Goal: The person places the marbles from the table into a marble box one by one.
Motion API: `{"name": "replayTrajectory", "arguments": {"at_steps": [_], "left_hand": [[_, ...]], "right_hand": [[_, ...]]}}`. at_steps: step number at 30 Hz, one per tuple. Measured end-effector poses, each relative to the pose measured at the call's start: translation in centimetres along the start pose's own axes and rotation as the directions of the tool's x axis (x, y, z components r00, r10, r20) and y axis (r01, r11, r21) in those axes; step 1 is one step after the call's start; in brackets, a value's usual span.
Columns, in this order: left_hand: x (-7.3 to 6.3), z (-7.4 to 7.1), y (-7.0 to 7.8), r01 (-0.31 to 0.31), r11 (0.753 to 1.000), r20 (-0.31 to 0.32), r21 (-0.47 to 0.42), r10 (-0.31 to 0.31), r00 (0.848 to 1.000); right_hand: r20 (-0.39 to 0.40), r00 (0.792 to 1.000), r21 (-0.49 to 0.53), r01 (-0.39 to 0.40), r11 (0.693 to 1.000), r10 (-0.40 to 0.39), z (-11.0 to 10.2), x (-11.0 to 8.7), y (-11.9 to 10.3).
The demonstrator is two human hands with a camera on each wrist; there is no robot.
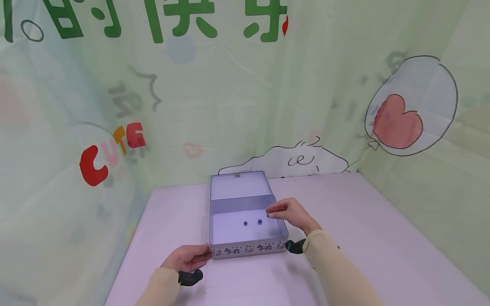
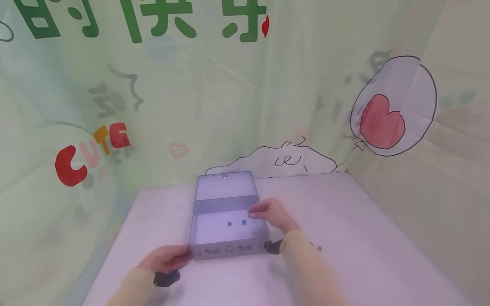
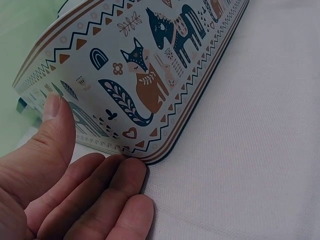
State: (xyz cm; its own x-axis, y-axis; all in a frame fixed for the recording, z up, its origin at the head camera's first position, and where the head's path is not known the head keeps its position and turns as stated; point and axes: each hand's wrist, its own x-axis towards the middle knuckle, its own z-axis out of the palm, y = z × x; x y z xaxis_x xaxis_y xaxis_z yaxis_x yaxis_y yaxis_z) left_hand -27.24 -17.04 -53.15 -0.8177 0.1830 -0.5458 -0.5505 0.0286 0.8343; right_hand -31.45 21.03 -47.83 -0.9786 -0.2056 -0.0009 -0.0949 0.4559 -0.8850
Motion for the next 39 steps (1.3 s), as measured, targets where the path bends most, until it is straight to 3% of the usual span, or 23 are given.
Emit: {"name": "replayTrajectory", "arguments": {"at_steps": [9, 23, 32, 39], "left_hand": [[0.1, -0.2, 0.0, 0.005, 1.000, 0.024, -0.021, -0.004, 1.000], [0.2, -0.2, 0.0, 0.011, 1.000, 0.036, -0.022, -0.010, 0.999], [0.7, -0.2, -0.4, 0.002, 1.000, 0.019, -0.025, -0.001, 1.000], [0.5, -0.1, -0.4, 0.000, 1.000, 0.029, -0.015, 0.000, 1.000]], "right_hand": [[0.066, 0.997, 0.015, 0.044, 0.999, -0.045, 2.4, 1.8, -1.6], [0.049, 0.997, -0.019, 0.062, 0.998, -0.061, 1.7, 0.9, -2.2], [-0.048, 0.998, -0.046, -0.042, 0.998, 0.039, -2.2, -1.3, 0.0], [-0.112, 0.990, -0.090, -0.099, 0.991, 0.089, -7.8, -5.8, 3.7]]}}
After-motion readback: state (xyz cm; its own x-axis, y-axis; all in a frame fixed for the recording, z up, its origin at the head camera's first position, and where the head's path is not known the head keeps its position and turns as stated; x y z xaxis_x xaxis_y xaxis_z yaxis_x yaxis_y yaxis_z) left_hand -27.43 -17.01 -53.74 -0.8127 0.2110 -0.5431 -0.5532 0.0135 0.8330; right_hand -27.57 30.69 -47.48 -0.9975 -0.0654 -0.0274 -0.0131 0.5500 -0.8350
